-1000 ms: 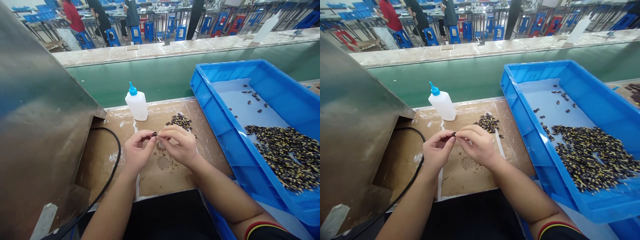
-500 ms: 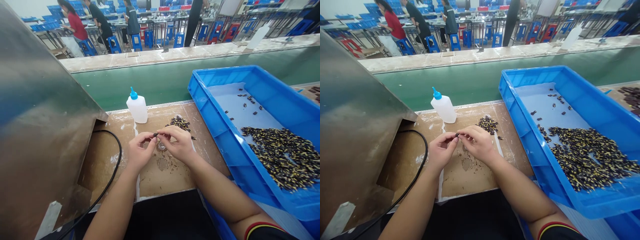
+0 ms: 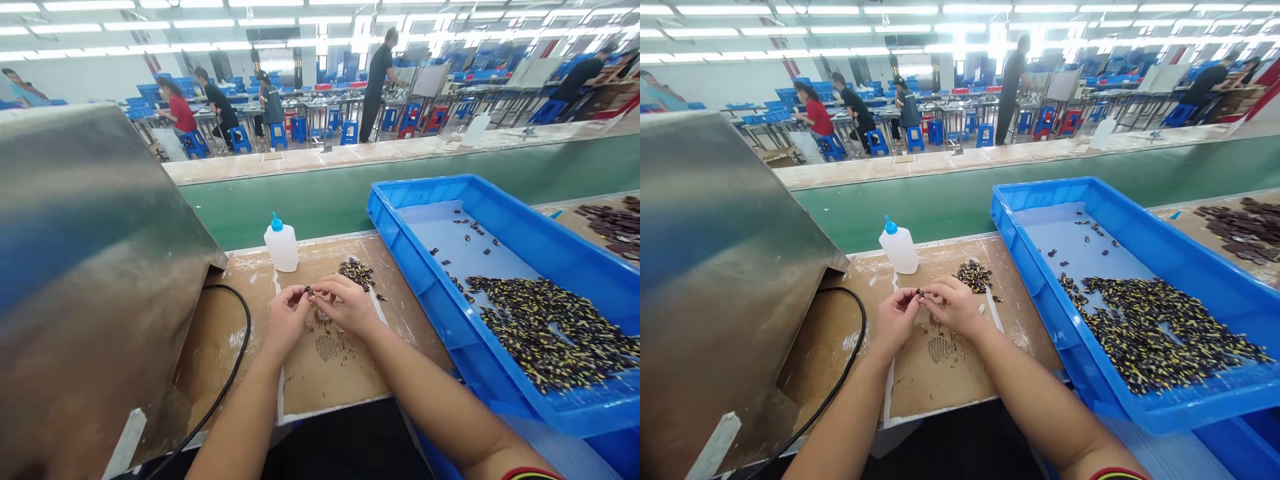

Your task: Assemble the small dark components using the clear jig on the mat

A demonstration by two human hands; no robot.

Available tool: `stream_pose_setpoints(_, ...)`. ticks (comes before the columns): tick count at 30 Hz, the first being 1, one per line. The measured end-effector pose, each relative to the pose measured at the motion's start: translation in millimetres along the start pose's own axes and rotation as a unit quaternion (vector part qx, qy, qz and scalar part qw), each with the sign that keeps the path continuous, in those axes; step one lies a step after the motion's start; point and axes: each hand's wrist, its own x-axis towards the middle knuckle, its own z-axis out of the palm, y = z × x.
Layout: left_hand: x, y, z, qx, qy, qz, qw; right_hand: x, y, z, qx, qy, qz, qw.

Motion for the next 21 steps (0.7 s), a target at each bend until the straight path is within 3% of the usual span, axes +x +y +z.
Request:
stream_pose_setpoints(3,-0.5,2.5,-0.4,-0.004,-0.007,0.013,1.000,-0.2,2.4,1.2,0.034,0.002,0.027,0.999)
stream_pose_setpoints(6,-2.1,9.3,-1.2,-0.017,-0.010,0.031,0.999,5.6,5.9,0.1,0.119,0.036,0.143,0.982)
stream_pose_setpoints(9,-0.8,11.7,-4.7,-0.022,-0.003,0.042,0.999,15.4,7.8,-8.2,0.274,0.057,0.271,0.921)
stream_pose_setpoints(13,7.0,3.4,-11.4,-0.009,0.034,0.049,0.998,6.7,-5.4,-33.5,0.424,0.077,0.338,0.837)
stream_pose_setpoints(15,9.2,0.8,-11.9,0.002,0.042,0.049,0.998,-17.0,-20.0,-50.4,0.455,0.080,0.347,0.816)
stream_pose_setpoints(17,7.9,2.3,-9.9,0.004,0.053,0.035,0.998,-52.5,-37.3,-70.7,0.453,0.051,0.361,0.814)
stream_pose_setpoints(19,5.6,5.7,-7.4,0.000,0.084,0.021,0.996,-95.2,-55.1,-96.5,0.432,-0.021,0.397,0.810)
stream_pose_setpoints(21,8.1,4.6,-7.0,0.004,0.109,0.029,0.994,-140.4,-70.9,-129.3,0.402,-0.120,0.458,0.784)
